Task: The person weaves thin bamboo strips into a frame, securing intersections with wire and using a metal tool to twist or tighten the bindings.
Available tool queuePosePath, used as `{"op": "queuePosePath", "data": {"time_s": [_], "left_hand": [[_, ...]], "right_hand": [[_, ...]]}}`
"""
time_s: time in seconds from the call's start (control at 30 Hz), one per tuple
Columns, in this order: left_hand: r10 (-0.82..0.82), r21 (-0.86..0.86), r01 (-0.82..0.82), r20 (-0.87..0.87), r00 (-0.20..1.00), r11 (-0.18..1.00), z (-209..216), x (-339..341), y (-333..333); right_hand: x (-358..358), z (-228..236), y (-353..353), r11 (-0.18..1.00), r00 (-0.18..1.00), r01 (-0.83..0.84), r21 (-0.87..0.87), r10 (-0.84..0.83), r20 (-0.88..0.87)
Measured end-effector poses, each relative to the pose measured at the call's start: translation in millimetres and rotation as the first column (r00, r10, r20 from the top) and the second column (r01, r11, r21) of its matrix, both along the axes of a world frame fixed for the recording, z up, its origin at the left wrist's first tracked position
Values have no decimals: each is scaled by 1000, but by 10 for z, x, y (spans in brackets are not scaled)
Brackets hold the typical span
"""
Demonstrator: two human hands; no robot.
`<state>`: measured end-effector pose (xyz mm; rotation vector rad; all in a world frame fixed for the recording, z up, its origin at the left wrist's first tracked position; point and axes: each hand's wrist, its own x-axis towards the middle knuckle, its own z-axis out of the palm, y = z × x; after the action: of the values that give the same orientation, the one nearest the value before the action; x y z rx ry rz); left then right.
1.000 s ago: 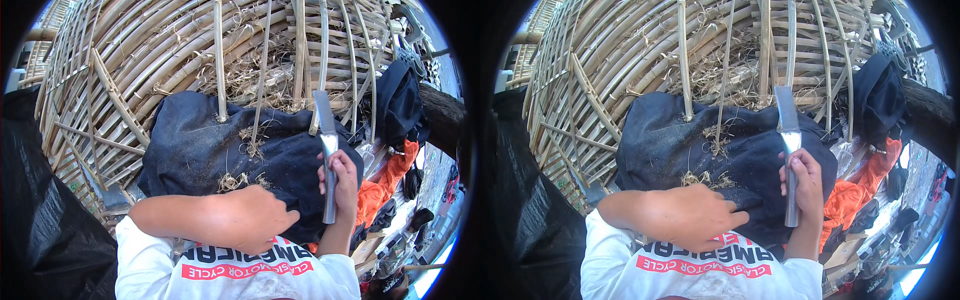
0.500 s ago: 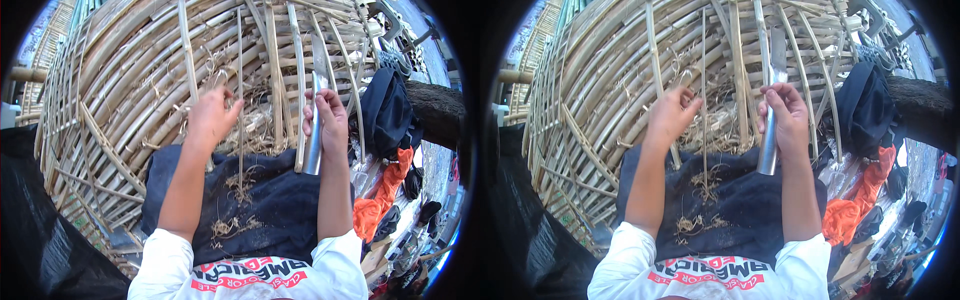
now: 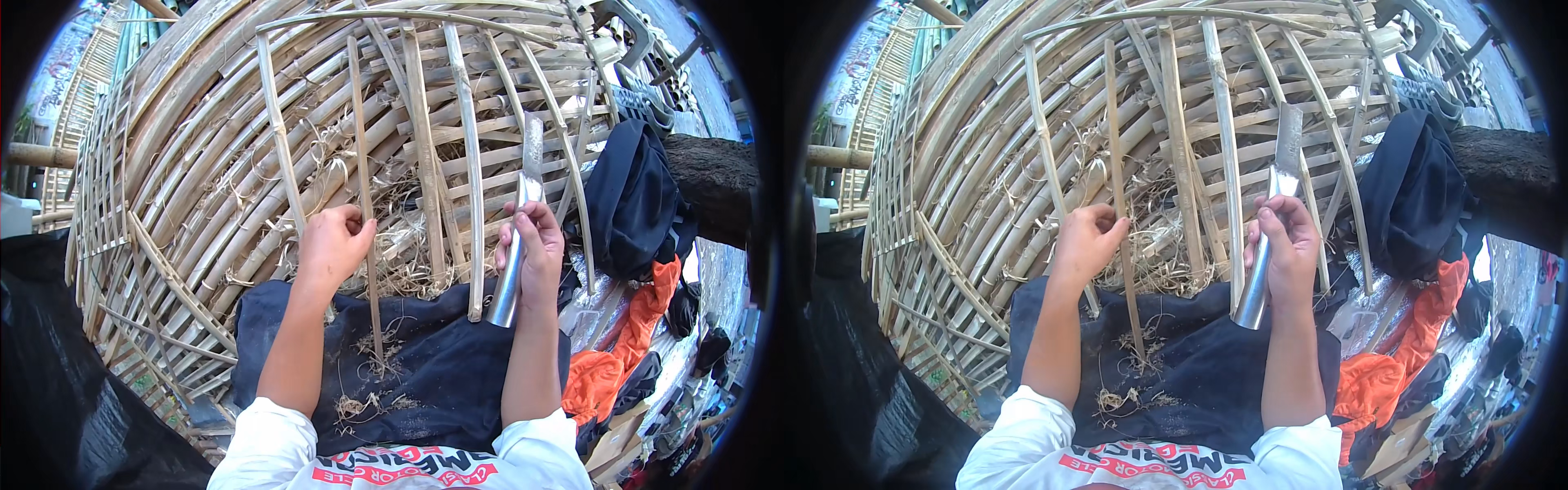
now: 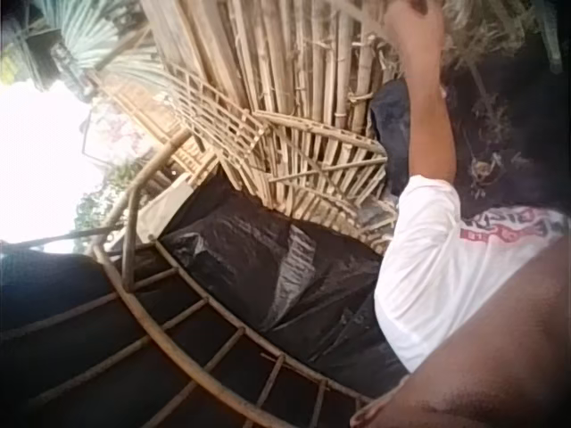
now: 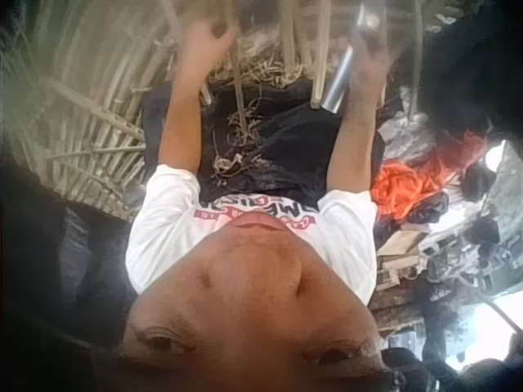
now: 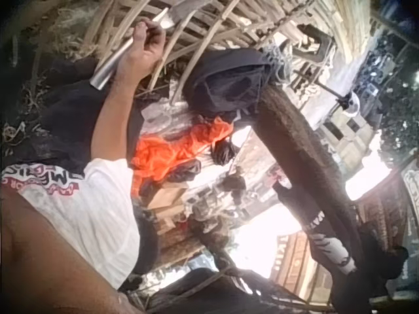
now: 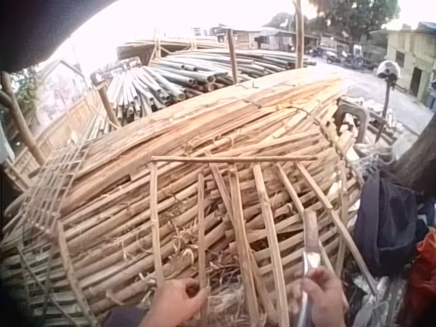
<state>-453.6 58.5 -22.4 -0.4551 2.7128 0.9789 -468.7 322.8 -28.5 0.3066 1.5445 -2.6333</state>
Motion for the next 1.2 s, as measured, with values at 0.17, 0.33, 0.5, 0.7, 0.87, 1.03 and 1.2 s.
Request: {"op": "queuePosePath", "data": {"time_s": [0.17,0.33,0.5,0.7,0.87,1.03,1.2], "left_hand": [[15,171,-3,-72,997,985,24,48,-56],[34,147,-12,-150,988,989,-14,-19,9],[71,61,-61,-180,981,996,-25,-190,74],[132,59,-125,-123,984,990,-128,-293,110],[128,-50,-135,-125,984,990,-184,-324,120],[95,15,-93,-159,983,996,-264,-361,116],[70,233,-38,-128,989,972,-345,-357,101]], "right_hand": [[-11,20,-48,996,1000,-19,85,20,-6],[-6,-61,-121,993,999,-41,112,41,1],[-27,-125,-164,989,995,-95,115,97,-10],[-46,-118,-203,992,996,-81,99,83,-14],[-57,-127,-192,993,997,-76,86,76,1],[-57,-125,-211,991,997,-77,111,75,19],[-51,-124,-215,989,995,-94,111,91,28]]}}
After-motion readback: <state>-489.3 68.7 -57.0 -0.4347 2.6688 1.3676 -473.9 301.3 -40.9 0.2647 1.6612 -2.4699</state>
